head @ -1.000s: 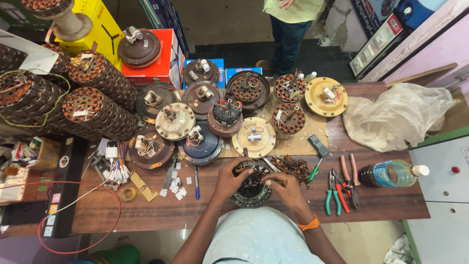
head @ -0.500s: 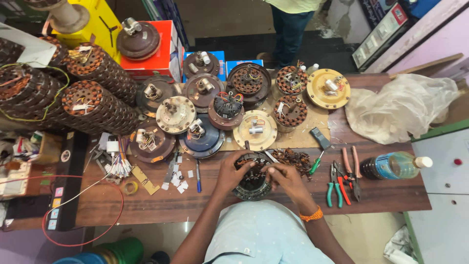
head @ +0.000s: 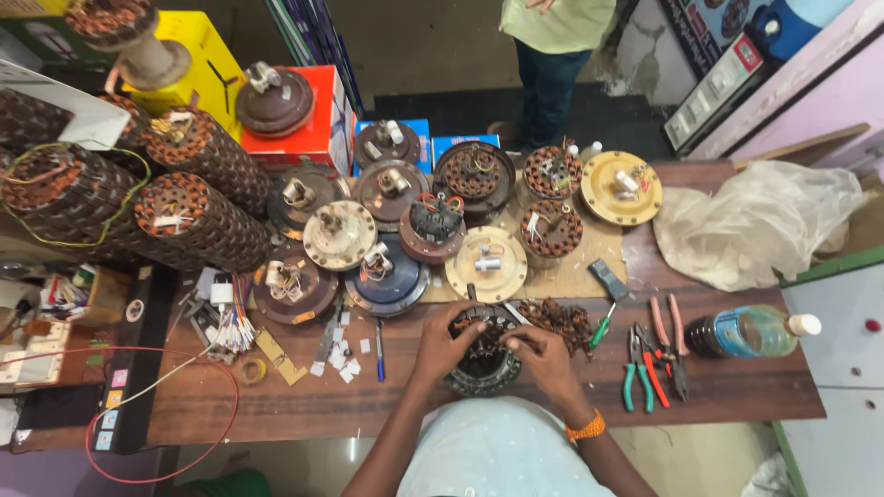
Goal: The person works at a cluttered workbench covered with disassembled fan motor parts, fitting copper wound stator coils into a motor housing by hand. They press and seat the windings into the housing, reposition the assembly, and continue fitting components throughout the episode.
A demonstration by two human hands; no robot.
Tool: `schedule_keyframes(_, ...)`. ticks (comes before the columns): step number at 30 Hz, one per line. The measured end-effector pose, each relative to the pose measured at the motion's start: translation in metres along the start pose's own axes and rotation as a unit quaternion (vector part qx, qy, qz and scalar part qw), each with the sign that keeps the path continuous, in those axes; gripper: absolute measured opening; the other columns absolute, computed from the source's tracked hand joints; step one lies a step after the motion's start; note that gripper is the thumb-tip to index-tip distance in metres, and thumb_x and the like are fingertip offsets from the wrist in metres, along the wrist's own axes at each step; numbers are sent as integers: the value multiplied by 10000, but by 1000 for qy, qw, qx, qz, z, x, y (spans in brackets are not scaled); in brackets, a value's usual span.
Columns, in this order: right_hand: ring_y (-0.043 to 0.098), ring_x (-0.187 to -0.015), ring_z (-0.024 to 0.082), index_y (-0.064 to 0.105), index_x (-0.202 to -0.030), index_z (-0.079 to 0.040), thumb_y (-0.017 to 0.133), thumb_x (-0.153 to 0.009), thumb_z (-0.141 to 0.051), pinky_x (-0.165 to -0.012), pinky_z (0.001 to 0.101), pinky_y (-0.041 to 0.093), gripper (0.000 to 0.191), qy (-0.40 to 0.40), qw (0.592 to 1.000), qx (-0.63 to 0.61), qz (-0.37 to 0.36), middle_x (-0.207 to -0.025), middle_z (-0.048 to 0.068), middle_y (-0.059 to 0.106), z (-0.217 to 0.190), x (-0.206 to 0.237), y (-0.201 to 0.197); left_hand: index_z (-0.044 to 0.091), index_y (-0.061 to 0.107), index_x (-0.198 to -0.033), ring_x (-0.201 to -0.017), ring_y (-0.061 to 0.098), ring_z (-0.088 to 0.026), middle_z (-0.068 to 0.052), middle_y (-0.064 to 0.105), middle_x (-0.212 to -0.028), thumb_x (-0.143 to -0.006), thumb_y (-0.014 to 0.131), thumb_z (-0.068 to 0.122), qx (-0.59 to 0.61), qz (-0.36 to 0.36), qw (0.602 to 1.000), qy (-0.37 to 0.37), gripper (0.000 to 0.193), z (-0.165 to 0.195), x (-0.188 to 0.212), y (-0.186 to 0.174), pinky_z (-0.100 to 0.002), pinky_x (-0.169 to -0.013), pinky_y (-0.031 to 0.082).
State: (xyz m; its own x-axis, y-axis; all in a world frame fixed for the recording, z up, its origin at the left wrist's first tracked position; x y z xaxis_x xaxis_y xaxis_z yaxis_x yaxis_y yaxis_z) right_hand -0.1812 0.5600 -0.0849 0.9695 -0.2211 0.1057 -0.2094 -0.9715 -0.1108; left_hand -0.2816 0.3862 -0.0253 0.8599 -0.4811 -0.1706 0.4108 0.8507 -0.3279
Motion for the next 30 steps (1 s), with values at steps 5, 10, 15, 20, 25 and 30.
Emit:
schedule_keyframes(5,627,-787,98,753,-1075,9,629,-998,-308,-683,263,513,348,-11,998,10,-57,-886,48,709,-25,12,4,50,706,-1171,-970,745,-247,-138,761,-1060,-839,802,166,3,-6,1000,-28,364,-6,11,4,-360,-883,560)
schedule_keyframes(10,532,-553,80,728,-1094,-19,480,-1010,-408,-507,248,447,469,111,984,-78,-113,-785,-9,681,-14,38,12,44,709,-1174,-984,739,-242,-142,763,-1082,-857,780,161,8,-21,1000,-18,345,-10,16,6,-358,-883,560)
schedule_keyframes(15,374,-576,28,742,-1086,12,585,-1071,-321,-491,227,258,368,164,954,-238,-81,-676,-69,426,4,37,9,34,696,-1199,-1021,729,-221,-147,760,-1107,-879,773,179,28,-22,999,-35,360,-13,7,7,-356,-910,555)
schedule_keyframes(20,425,-633,32,719,-1027,4,680,-996,-189,-547,214,331,199,112,983,-136,-50,-758,-47,541,8,40,2,52,708,-1212,-965,726,-216,-140,771,-1063,-876,796,215,5,-46,993,-106,383,-29,13,13,-342,-889,565)
schedule_keyframes(25,595,-848,29,703,-1055,19,685,-995,-96,-736,209,485,131,54,993,-93,-54,-966,-2,710,-14,38,5,59,699,-1215,-1066,739,-209,-120,759,-1153,-876,805,159,45,-37,997,-42,369,-21,19,6,-341,-948,565)
schedule_keyframes(30,606,-877,22,724,-1091,20,675,-999,-66,-772,200,493,136,52,995,-63,-62,-999,4,730,-30,30,-2,70,703,-1205,-1085,742,-246,-121,753,-1165,-881,797,151,42,-16,999,-19,347,-8,13,3,-361,-961,563)
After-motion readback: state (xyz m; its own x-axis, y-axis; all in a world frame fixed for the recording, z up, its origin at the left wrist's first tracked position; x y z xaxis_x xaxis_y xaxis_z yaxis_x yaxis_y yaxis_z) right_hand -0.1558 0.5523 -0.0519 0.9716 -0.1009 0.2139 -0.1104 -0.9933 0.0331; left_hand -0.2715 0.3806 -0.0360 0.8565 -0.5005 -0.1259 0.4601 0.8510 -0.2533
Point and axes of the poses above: each hand's wrist, its own x-axis away from the middle knuckle, its own y-axis out of the palm, z = x × y, the point moved 7 cm from there along -x, towards the middle knuckle
